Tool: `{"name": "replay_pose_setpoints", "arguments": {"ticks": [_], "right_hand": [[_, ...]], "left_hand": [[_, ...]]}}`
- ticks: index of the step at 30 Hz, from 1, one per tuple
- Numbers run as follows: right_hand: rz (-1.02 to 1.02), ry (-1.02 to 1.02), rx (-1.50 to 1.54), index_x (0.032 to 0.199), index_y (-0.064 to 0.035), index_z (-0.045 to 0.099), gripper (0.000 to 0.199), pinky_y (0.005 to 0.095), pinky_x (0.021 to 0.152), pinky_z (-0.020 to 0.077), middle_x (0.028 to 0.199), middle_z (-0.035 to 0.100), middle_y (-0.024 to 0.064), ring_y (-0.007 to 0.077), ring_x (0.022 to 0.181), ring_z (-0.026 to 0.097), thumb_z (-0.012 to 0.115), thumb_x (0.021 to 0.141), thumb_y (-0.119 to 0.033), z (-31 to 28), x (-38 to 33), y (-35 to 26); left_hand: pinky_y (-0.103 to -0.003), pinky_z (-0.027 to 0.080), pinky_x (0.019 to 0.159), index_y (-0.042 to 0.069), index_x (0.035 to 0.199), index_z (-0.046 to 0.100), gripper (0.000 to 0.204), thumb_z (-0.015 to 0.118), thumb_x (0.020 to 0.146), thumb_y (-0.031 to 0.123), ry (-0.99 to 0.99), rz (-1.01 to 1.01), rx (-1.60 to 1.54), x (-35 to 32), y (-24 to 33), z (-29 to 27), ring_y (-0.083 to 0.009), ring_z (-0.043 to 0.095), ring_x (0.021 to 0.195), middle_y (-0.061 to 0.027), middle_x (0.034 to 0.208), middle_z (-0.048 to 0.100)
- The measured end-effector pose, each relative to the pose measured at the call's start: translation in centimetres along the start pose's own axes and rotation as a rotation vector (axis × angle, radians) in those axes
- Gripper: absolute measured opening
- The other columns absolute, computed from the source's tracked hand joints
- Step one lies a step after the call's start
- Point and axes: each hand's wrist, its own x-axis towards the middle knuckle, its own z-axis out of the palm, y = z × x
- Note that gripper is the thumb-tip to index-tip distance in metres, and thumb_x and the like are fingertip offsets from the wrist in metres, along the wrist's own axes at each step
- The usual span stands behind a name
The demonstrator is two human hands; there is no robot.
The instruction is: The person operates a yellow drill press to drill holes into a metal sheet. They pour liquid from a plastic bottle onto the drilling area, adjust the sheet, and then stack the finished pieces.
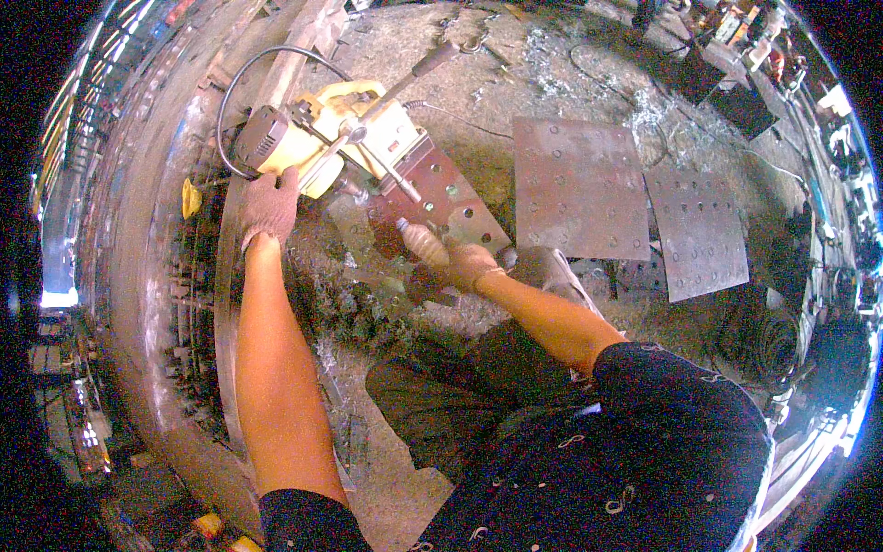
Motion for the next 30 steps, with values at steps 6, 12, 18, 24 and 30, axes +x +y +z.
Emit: {"name": "replay_pose_setpoints", "arguments": {"ticks": [6, 12, 18, 24, 30], "right_hand": [[0.055, 0.097, -0.060, 0.156, -0.0004, 0.050, 0.102, 0.0490, 0.115, 0.0479, 0.142, 0.066, 0.0300, 0.0436, 0.134, 0.063, 0.050, 0.092, -0.080, -0.1, 1.5, 2.2], [-0.118, 0.212, -0.142, 0.160, 0.0003, 0.043, 0.100, 0.0511, 0.115, 0.0479, 0.145, 0.063, 0.0323, 0.0469, 0.133, 0.063, 0.060, 0.094, -0.073, 3.6, 3.7, 9.9], [-0.149, 0.228, -0.112, 0.155, -0.0046, 0.050, 0.086, 0.0551, 0.107, 0.0532, 0.137, 0.067, 0.0307, 0.0477, 0.126, 0.066, 0.071, 0.093, -0.060, 5.0, 3.8, 10.0], [-0.167, 0.243, -0.110, 0.145, -0.0052, 0.058, 0.074, 0.0562, 0.099, 0.0574, 0.125, 0.072, 0.0293, 0.0481, 0.116, 0.070, 0.076, 0.090, -0.051, 4.8, 3.9, 10.1], [-0.172, 0.259, -0.163, 0.140, -0.0055, 0.062, 0.068, 0.0566, 0.093, 0.0594, 0.117, 0.075, 0.0287, 0.0475, 0.107, 0.074, 0.075, 0.091, -0.051, 4.5, 3.5, 9.8]], "left_hand": [[-0.055, 0.054, 0.103, -0.001, 0.119, 0.076, 0.066, 0.048, 0.103, 0.056, 0.001, 0.027, -0.007, 1.0, 0.5, 0.1, -0.0492, 0.069, 0.119, -0.0305, 0.125, 0.072], [-0.055, 0.054, 0.103, -0.002, 0.121, 0.075, 0.067, 0.048, 0.103, 0.056, 0.014, 0.032, -0.049, 1.0, 1.6, 0.0, -0.0496, 0.069, 0.119, -0.0302, 0.127, 0.071], [-0.056, 0.053, 0.103, -0.004, 0.122, 0.073, 0.067, 0.047, 0.103, 0.055, -0.038, -0.013, -0.034, -0.1, 1.6, -0.6, -0.0502, 0.068, 0.120, -0.0322, 0.128, 0.070], [-0.056, 0.053, 0.101, -0.004, 0.119, 0.074, 0.068, 0.048, 0.103, 0.056, -0.021, 0.011, -0.057, 0.5, 1.3, -0.1, -0.0501, 0.068, 0.118, -0.0331, 0.125, 0.070], [-0.056, 0.054, 0.100, -0.004, 0.113, 0.077, 0.066, 0.050, 0.102, 0.055, 0.021, 0.032, -0.053, 0.7, 1.1, 0.5, -0.0504, 0.070, 0.114, -0.0322, 0.119, 0.072]]}}
